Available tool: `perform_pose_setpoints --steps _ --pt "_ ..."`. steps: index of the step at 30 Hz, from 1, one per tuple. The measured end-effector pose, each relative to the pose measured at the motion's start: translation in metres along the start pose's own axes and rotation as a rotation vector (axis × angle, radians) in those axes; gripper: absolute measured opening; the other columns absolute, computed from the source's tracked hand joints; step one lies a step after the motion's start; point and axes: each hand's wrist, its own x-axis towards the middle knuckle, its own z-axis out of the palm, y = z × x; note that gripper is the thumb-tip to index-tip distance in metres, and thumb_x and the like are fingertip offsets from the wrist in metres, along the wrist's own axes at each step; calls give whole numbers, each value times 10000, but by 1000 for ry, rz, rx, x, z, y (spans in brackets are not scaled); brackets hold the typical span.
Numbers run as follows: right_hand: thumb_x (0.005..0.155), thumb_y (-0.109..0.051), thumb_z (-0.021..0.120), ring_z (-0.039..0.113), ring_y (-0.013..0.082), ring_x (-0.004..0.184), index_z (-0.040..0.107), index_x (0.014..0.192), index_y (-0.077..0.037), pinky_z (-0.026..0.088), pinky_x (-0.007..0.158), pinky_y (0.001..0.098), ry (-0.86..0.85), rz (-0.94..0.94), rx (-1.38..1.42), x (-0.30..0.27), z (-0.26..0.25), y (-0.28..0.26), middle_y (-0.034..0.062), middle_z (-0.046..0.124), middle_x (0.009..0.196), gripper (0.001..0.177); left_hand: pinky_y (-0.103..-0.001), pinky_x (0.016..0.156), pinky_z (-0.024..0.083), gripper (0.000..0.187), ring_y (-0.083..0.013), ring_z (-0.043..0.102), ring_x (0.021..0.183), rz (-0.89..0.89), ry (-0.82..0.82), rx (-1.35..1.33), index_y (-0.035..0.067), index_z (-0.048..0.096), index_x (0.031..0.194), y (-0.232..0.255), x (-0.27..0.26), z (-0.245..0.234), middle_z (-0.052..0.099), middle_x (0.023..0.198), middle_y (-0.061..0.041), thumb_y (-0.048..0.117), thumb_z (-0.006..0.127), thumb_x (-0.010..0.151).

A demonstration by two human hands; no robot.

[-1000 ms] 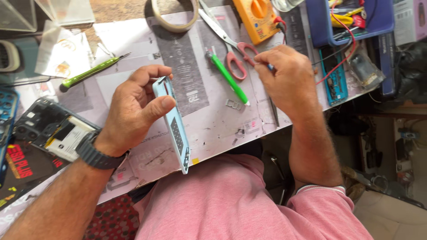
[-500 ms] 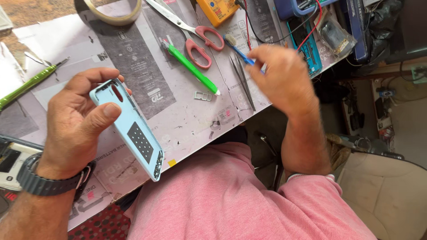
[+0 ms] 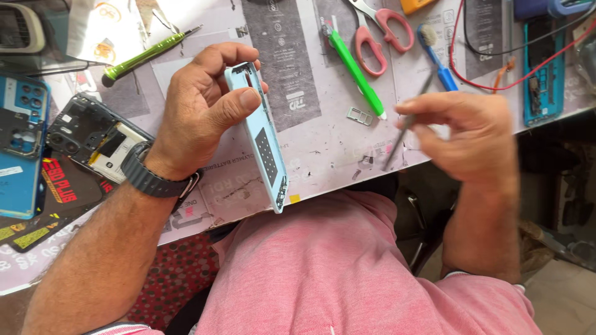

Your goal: The person applies adhesive tape to the internal frame of a light blue smartphone back cover. They use scissors to cut the tape and a green precision tool to press it into place, working on a cluttered workbench with various electronic components and tools.

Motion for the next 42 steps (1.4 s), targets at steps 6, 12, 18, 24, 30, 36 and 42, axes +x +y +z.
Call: perform_pose_setpoints --steps 6,12,18,24,30,36,42 --pt "924 72 782 757 273 846 700 1004 16 600 776 363 63 -671 -557 27 51 1 151 759 918 128 -185 759 498 662 -39 582 862 -50 33 79 5 564 1404 7 1 0 626 979 -6 445 774 957" --pt "987 -51 645 700 211 746 624 1230 13 570 691 284 -109 -399 -4 22 90 -10 108 687 921 252 -259 757 469 543 -118 544 851 -37 111 443 -3 577 1345 19 2 3 586 996 -60 414 616 999" --pt "977 3 637 745 237 889 632 1227 20 603 757 334 -170 -422 -41 32 109 -6 115 717 981 251 -387 983 510 424 -260 651 1032 89 85 708 -19 585 1229 18 -3 1 644 1125 -152 367 463 1104" --pt "873 4 788 762 286 900 663 1172 10 611 789 351 -189 -446 -116 34 113 1 147 735 995 324 -401 903 511 390 -279 649 971 75 81 767 0 602 1207 17 -3 1 632 1099 -157 346 462 1092" --pt "910 28 787 750 267 970 685 1131 -16 617 789 325 -182 -412 -69 39 114 -3 164 719 1090 247 -375 829 508 350 -250 642 891 93 74 780 -5 602 1166 14 -3 -1 621 1032 -141 313 470 1102" --pt "926 35 784 769 245 1000 679 1094 -8 639 860 328 -211 -402 -74 47 114 -4 150 736 1099 203 -370 774 501 321 -245 625 844 120 82 825 2 608 1099 11 -2 1 618 1032 -143 302 494 1094" --pt "942 26 787 778 237 996 672 1076 -16 642 820 294 -213 -377 -50 50 119 0 130 747 1087 182 -382 749 492 318 -255 615 804 94 85 820 5 614 1119 13 -1 1 620 1073 -151 303 509 1075"
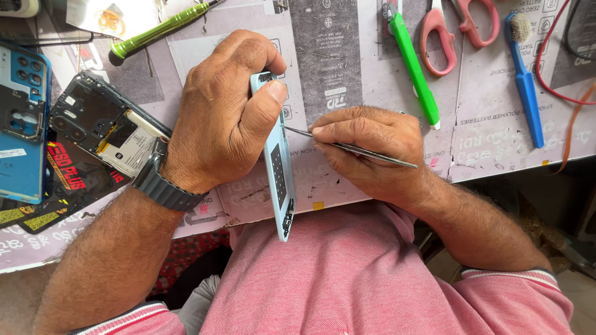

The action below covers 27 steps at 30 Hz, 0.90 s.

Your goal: The person applies adhesive tape to the internal frame of a light blue smartphone back cover. They use scissors to cut the tape and a green precision tool to press it into place, working on a cluttered workbench with various electronic components and tools.

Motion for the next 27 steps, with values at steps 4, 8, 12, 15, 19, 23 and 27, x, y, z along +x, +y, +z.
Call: perform_pose_setpoints --steps 4,8,12,15,19,23,27 --pt "928 23 790 775 240 992 678 1072 -17 642 855 322 -14 -10 -22 1 1 2 136 747 1087 187 -410 787 493 312 -286 619 864 38 16 -10 4 599 1106 3 3 -1 605 1047 -157 295 492 1068" --pt "919 27 786 776 237 980 678 1069 -16 640 838 319 -15 -8 -17 1 1 2 137 748 1084 190 -426 819 499 310 -304 625 915 77 32 -29 7 588 1122 3 3 0 601 1072 -161 293 480 1072" --pt "914 30 789 777 228 963 672 1057 -22 638 828 314 -3 2 -15 0 3 2 130 752 1079 192 -394 782 503 317 -271 638 864 31 7 22 8 609 1096 0 0 1 618 1034 -146 305 498 1093" --pt "924 35 784 776 234 986 664 1065 -23 641 846 315 -10 -1 -5 -1 3 3 132 746 1090 194 -397 782 503 310 -274 635 869 43 14 16 7 601 1087 0 -1 2 610 1026 -146 299 496 1089" --pt "920 38 784 773 231 963 664 1064 -23 639 830 312 3 -8 9 -1 4 2 132 743 1077 196 -389 752 494 303 -258 624 826 45 20 17 8 600 1092 -2 -1 2 611 1021 -140 292 495 1083" --pt "919 40 782 778 222 951 665 1059 -29 641 823 307 10 2 12 -1 4 3 130 749 1075 196 -380 741 494 298 -240 623 800 38 13 28 14 604 1096 -3 -1 3 620 1024 -131 294 503 1090" --pt "928 42 777 778 222 964 665 1076 -26 644 828 306 16 18 20 -2 4 4 136 749 1093 197 -391 739 487 301 -252 615 806 35 11 16 7 601 1091 0 -1 2 612 1027 -137 291 501 1081"
